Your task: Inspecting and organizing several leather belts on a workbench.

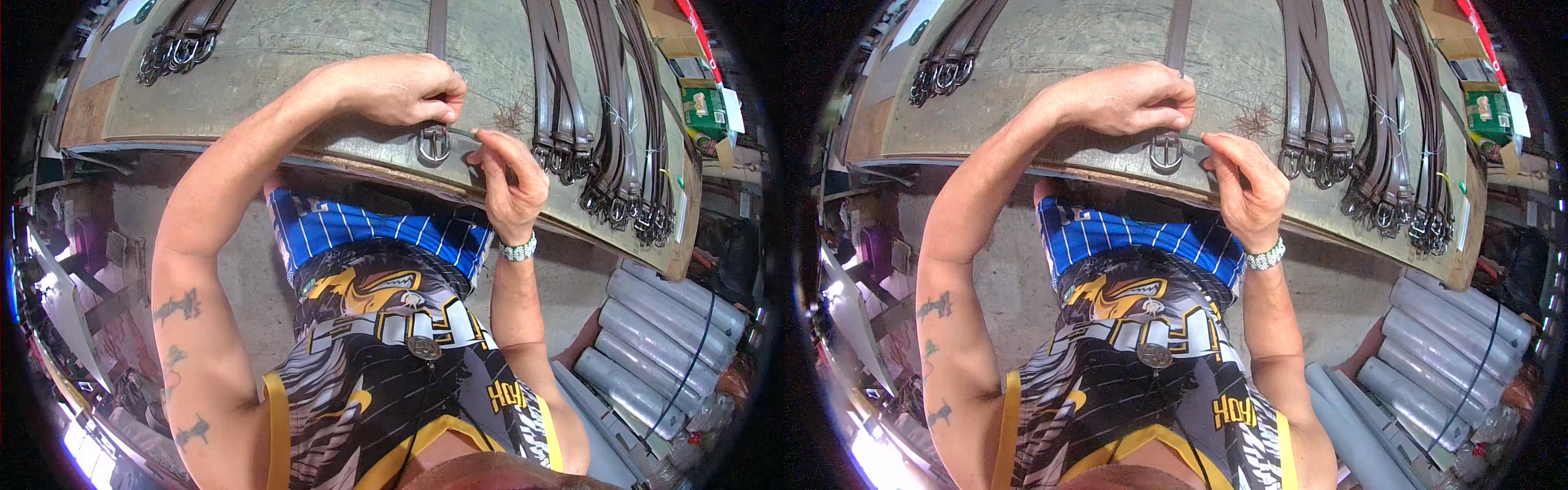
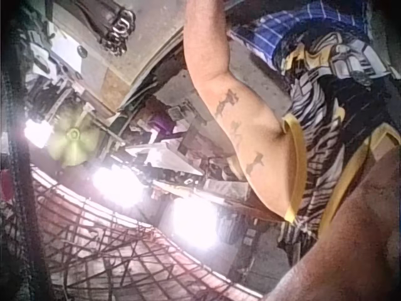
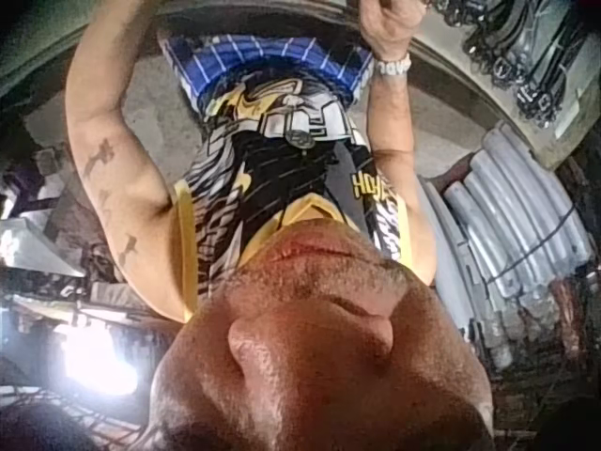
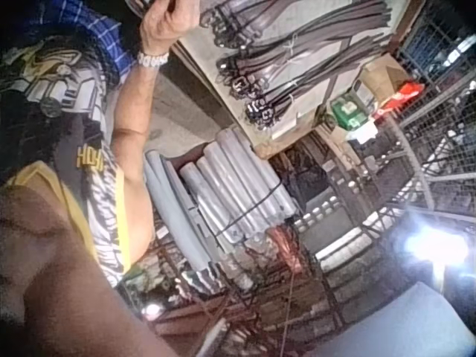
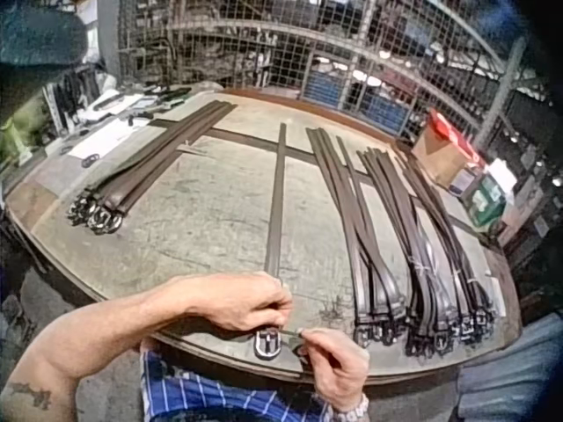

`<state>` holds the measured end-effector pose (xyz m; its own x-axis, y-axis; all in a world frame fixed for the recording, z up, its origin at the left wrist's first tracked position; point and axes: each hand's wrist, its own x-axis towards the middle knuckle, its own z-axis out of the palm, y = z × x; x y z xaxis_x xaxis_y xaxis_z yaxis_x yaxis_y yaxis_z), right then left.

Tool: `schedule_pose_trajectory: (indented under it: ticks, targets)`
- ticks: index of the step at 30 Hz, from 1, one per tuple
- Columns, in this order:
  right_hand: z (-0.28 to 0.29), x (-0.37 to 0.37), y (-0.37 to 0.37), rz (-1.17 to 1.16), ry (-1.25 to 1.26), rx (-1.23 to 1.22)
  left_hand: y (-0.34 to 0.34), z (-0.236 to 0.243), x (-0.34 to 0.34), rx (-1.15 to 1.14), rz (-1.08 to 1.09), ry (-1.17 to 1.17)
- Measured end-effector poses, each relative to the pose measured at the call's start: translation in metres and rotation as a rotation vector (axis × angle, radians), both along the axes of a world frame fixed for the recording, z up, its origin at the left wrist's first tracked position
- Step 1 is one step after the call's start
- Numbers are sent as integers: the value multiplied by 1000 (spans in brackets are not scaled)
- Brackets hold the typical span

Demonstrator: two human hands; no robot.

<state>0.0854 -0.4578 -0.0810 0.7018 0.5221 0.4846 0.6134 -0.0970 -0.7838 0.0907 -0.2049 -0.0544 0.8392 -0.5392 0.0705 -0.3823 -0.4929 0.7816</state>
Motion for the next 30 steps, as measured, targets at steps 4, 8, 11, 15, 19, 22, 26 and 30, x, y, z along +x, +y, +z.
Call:
schedule_pose_trajectory:
  ticks: [4,8,11,15,19,22,26,30]
  targets:
    - [1,0,1,2,-24,-40,0,2,1,8,-3,0]
    - [3,1,4,-3,-34,-42,1,2,-1,5,3,7]
    - [2,1,3,-1,-24,-32,0,3,0,15,-4,-4]
    - [-1,2,2,0,-25,-46,-1,1,1,5,-8,-5]
    - [-2,1,2,9,-38,-53,-1,0,0,22,0,3]
    - [-3,2,0,15,-67,-54,-2,0,0,22,1,-23]
    - [-2,-1,-1,-20,22,2,-2,-1,-2,-14,7,-48]
    - [-5,0,-2,-7,63,76,-1,2,-6,16,35,-15]
